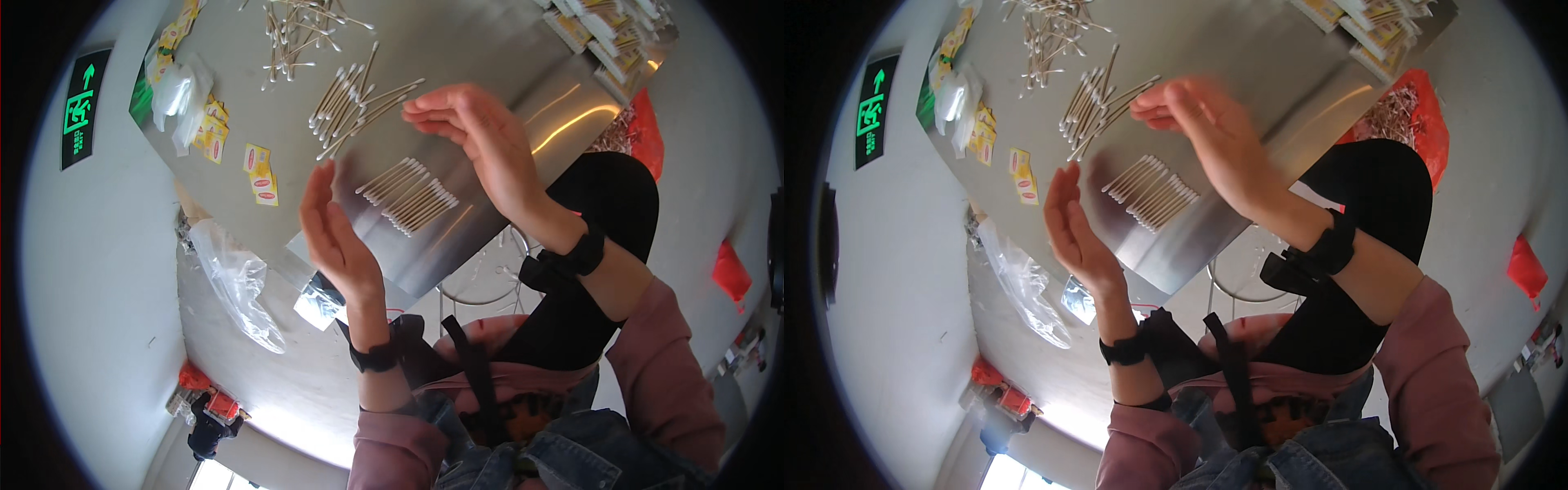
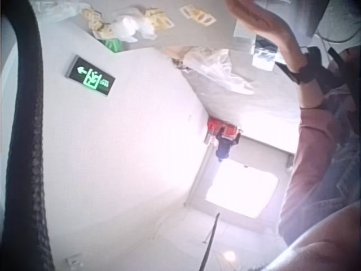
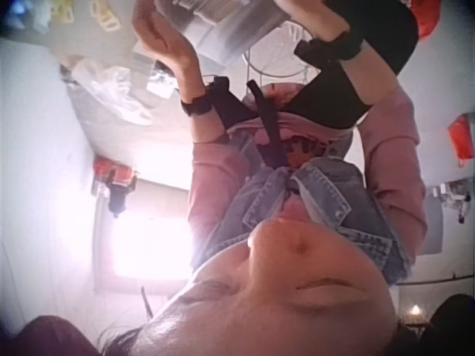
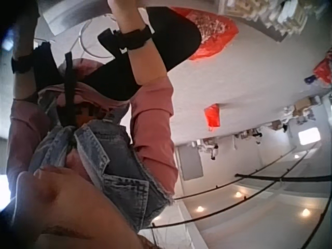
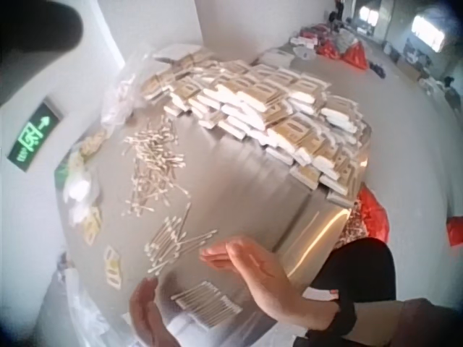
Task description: Sorting cotton swabs and placing them into small clear plastic bags.
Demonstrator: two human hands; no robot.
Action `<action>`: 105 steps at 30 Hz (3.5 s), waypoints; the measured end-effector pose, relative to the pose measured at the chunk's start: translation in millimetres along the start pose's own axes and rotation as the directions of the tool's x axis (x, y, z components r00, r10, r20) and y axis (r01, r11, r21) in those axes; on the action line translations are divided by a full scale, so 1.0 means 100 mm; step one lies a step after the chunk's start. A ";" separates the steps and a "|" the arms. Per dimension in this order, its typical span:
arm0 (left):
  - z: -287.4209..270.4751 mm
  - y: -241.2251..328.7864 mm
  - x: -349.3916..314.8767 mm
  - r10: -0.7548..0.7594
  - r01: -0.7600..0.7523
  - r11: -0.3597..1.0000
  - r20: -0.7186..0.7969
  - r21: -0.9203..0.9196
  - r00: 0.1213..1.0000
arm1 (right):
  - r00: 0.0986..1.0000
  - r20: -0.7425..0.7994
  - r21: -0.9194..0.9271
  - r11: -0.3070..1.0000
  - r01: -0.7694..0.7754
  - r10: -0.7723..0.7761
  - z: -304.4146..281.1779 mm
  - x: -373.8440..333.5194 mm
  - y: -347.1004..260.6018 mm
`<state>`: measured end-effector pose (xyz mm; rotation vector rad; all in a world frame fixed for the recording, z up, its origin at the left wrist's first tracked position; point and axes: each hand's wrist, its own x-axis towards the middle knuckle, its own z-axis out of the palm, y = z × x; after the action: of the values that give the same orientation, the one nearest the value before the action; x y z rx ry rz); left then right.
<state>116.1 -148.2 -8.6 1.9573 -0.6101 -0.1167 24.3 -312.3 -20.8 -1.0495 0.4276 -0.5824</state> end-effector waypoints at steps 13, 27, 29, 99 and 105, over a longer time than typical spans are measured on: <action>0.27 0.12 -0.42 -0.295 0.160 0.746 -0.105 -0.646 0.950 | 0.984 0.126 -0.290 0.943 0.161 -0.129 0.22 -0.26 0.25; 0.33 0.15 -0.29 -0.371 0.199 0.684 -0.099 -0.702 0.923 | 0.997 0.032 -0.193 0.978 0.073 -0.068 0.38 -0.19 0.28; 0.27 0.16 -0.32 -0.390 0.215 0.661 -0.085 -0.719 0.917 | 0.997 0.053 -0.229 0.971 0.062 -0.051 0.37 -0.20 0.25; 0.26 0.03 -0.59 0.031 -0.330 0.657 0.413 0.678 0.910 | 0.801 0.589 -0.674 0.482 0.560 -0.107 -0.31 -0.10 -0.08; 0.26 0.03 -0.58 0.026 -0.323 0.664 0.410 0.675 0.912 | 0.806 0.582 -0.664 0.512 0.545 -0.105 -0.33 -0.08 -0.10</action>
<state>55.6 -143.6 -28.4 2.6698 -1.2522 -0.1282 -4.0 -333.4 -26.2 -2.1789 -0.0006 -0.4315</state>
